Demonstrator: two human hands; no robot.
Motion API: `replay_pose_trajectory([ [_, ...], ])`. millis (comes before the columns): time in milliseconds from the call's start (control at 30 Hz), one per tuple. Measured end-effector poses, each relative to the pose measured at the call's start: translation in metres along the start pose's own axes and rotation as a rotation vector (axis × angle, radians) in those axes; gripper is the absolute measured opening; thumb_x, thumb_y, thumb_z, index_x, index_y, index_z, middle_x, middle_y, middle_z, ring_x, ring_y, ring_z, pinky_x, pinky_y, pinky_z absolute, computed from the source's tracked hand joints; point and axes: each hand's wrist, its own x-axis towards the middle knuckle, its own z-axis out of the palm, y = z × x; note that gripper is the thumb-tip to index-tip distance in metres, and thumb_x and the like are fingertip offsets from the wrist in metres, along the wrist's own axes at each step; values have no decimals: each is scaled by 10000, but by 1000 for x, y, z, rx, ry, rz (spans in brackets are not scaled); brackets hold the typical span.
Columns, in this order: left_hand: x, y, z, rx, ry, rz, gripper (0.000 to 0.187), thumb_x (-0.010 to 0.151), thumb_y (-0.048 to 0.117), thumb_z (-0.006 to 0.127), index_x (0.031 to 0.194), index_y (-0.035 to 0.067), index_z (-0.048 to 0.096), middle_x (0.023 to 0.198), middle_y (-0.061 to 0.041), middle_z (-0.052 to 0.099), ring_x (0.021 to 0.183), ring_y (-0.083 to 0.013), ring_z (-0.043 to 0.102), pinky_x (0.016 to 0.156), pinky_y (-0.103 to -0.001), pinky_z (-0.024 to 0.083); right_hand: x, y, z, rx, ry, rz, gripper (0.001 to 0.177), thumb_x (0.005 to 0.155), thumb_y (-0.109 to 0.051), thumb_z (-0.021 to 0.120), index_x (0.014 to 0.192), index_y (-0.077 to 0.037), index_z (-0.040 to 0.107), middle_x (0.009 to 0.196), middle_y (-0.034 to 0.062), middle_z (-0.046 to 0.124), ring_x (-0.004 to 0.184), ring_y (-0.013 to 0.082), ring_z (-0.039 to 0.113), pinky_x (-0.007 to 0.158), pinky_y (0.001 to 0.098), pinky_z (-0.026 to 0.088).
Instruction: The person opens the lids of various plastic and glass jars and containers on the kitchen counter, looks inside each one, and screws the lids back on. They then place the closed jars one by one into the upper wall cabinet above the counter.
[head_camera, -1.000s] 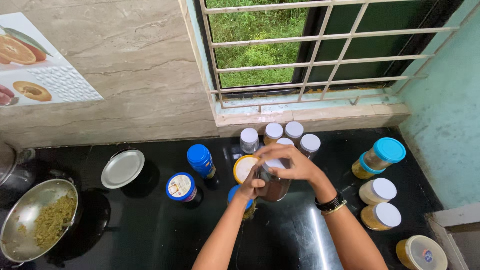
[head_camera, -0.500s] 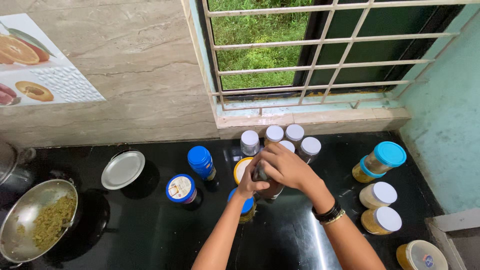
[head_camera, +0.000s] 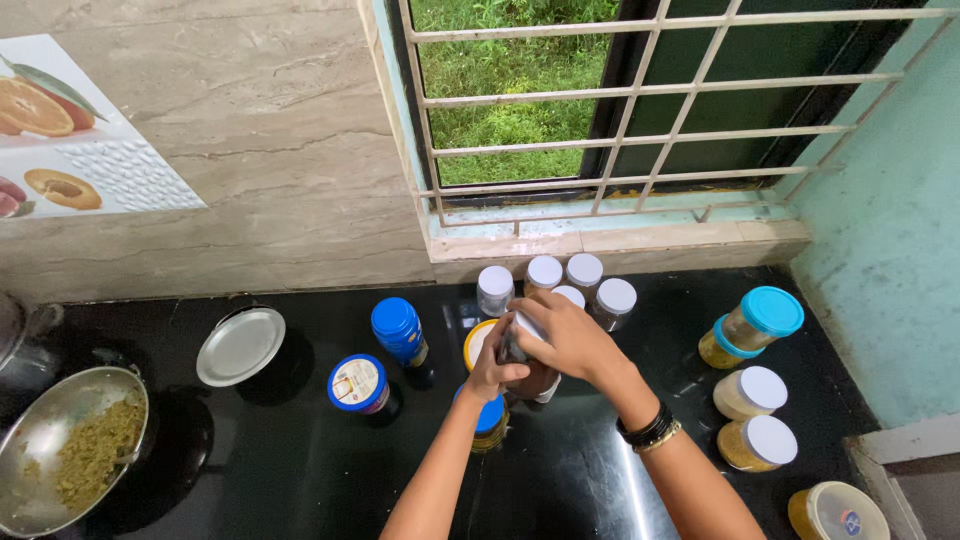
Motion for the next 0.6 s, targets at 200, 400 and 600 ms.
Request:
replay_pose_trajectory([
  [200, -2, 3, 3, -165, -77, -65, 1118, 580, 319, 863, 1550, 31, 388, 1372, -73, 583, 1289, -214, 558, 1122, -353, 429, 4, 26, -7, 231, 0, -247, 427, 813, -251, 615, 1164, -24, 698, 1183, 162, 702, 1135, 361, 664, 1008, 450, 506],
  [400, 2, 13, 19, -7, -115, 37, 1027, 654, 305, 887, 1515, -1, 418, 1365, -94, 580, 1299, -224, 555, 1131, -370, 438, 4, 53, 12, 456, 121, -172, 411, 877, -261, 589, 1194, -27, 706, 1177, 143, 731, 1142, 299, 694, 1027, 417, 512],
  [600, -4, 44, 49, 444, -156, 217, 964, 654, 342, 892, 1464, -2, 499, 1377, -109, 645, 1318, -220, 606, 1163, -372, 446, -7, 71, 39, 1258, 396, 51, 482, 936, -352, 521, 1161, 34, 703, 1119, 195, 712, 1041, 308, 668, 953, 401, 533],
])
